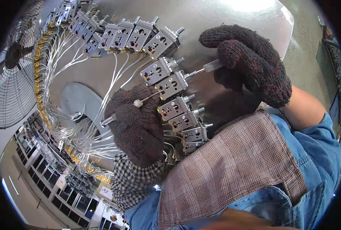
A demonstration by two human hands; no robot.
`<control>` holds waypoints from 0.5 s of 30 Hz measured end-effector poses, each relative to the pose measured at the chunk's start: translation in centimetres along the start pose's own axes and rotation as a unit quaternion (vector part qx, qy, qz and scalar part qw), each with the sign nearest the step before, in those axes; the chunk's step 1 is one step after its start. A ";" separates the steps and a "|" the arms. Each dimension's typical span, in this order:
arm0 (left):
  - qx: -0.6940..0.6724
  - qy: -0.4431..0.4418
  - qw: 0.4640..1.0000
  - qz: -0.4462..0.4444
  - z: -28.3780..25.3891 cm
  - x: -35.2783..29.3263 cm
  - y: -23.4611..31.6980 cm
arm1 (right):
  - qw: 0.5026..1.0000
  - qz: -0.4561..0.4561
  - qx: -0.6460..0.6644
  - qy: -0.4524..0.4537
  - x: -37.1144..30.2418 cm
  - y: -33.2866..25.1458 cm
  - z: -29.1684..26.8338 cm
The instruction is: Manually wiring and assembling a circular array of metal components at a workstation.
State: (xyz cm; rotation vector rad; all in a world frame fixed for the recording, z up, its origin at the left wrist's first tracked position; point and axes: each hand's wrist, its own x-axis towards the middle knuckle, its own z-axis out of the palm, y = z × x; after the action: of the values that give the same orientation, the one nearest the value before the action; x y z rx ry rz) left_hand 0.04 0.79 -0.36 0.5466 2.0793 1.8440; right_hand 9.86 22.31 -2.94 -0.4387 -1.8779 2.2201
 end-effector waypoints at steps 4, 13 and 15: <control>-0.085 -0.012 0.996 -0.027 -0.1 0.4 -0.1 | 0.995 0.087 0.004 -0.050 0.4 -1.1 -0.4; -0.226 0.031 0.973 -0.025 0.0 -0.1 -1.2 | 0.994 0.107 0.001 -0.029 0.5 -1.7 -0.1; -0.224 0.038 0.974 -0.012 0.0 -0.2 -1.2 | 0.995 0.088 -0.024 -0.037 0.5 -1.6 -0.2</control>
State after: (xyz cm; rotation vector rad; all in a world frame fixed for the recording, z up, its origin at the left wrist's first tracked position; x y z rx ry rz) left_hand 0.10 0.60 -1.51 0.3351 1.6187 2.2518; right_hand 9.45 22.93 -1.45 -0.5573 -2.0053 2.3351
